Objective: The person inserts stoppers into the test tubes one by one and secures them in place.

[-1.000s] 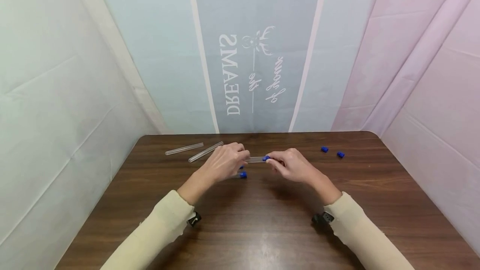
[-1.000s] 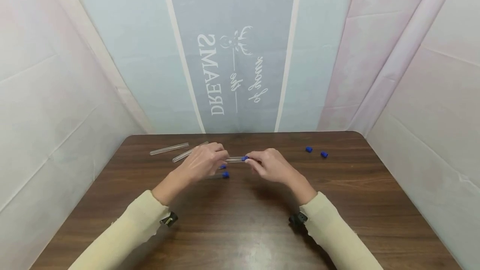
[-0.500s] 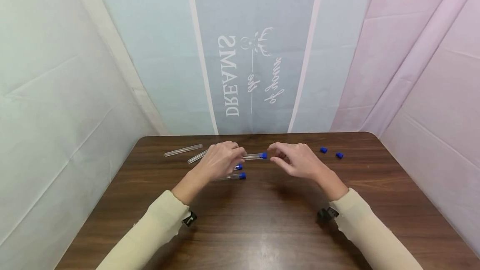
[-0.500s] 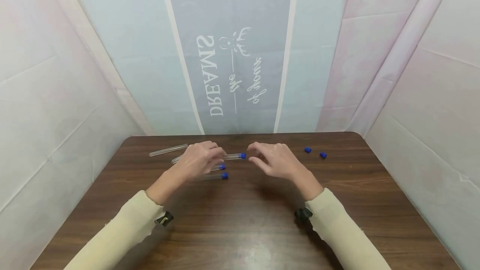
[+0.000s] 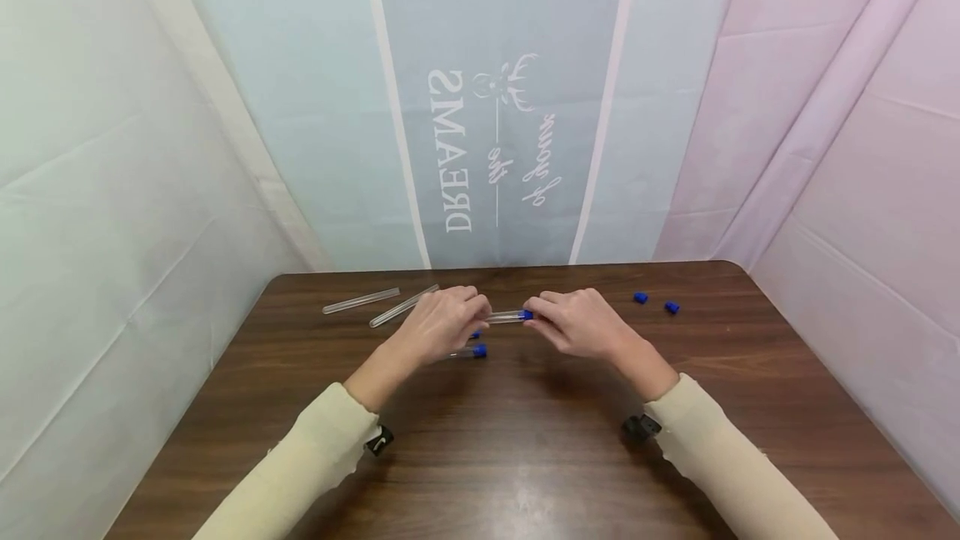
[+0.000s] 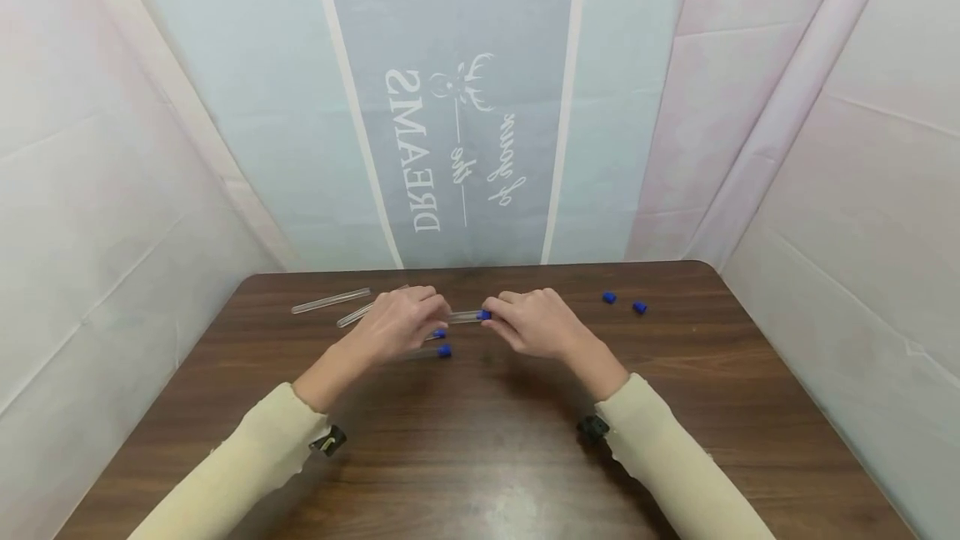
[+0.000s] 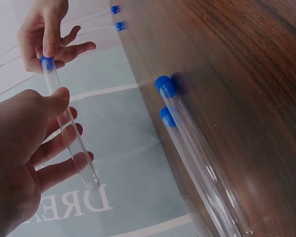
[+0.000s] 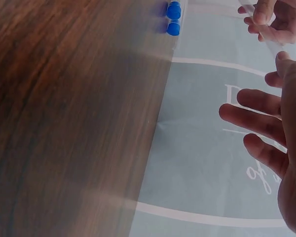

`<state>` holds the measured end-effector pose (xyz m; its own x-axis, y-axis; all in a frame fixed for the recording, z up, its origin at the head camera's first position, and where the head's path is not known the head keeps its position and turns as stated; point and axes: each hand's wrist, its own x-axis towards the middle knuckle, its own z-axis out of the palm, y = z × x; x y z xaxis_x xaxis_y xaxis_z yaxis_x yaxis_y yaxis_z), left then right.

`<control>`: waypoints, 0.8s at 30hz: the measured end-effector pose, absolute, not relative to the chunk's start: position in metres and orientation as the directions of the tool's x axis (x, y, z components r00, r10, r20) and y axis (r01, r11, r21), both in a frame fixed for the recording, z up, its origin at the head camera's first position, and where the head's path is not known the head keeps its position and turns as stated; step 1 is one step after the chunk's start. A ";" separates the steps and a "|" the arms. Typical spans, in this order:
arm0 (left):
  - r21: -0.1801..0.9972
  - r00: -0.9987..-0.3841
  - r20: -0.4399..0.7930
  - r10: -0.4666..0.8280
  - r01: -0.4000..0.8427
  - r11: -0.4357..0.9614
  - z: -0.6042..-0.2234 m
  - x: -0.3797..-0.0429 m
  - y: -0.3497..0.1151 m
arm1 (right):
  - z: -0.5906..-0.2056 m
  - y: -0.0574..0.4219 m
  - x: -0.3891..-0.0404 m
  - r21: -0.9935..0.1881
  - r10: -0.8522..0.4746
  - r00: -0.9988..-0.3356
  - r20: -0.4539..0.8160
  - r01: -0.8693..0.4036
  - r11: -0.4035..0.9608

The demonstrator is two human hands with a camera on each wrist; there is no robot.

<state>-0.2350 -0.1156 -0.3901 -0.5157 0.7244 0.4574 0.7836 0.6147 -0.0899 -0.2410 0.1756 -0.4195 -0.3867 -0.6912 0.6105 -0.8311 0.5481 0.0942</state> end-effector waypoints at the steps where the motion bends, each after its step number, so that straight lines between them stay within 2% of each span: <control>1: -0.096 -0.518 0.455 0.725 0.780 0.618 -0.390 -0.235 -0.115 | -0.419 0.175 -0.241 0.099 -0.693 -0.386 0.609 -0.830 0.549; 5: -0.124 -0.522 0.454 0.722 0.765 0.632 -0.391 -0.235 -0.115 | -0.420 0.171 -0.239 0.062 -0.686 -0.423 0.592 -0.825 0.562; 12: -0.164 -0.505 0.466 0.727 0.758 0.631 -0.391 -0.235 -0.113 | -0.422 0.164 -0.234 -0.086 -0.647 -0.529 0.549 -0.806 0.586; 20: -0.231 -0.479 0.467 0.743 0.745 0.626 -0.392 -0.234 -0.112 | -0.423 0.162 -0.234 -0.372 -0.601 -0.698 0.389 -0.716 0.591; 24: -0.215 -0.480 0.473 0.739 0.750 0.625 -0.395 -0.236 -0.114 | -0.424 0.163 -0.235 -0.378 -0.593 -0.722 0.357 -0.692 0.615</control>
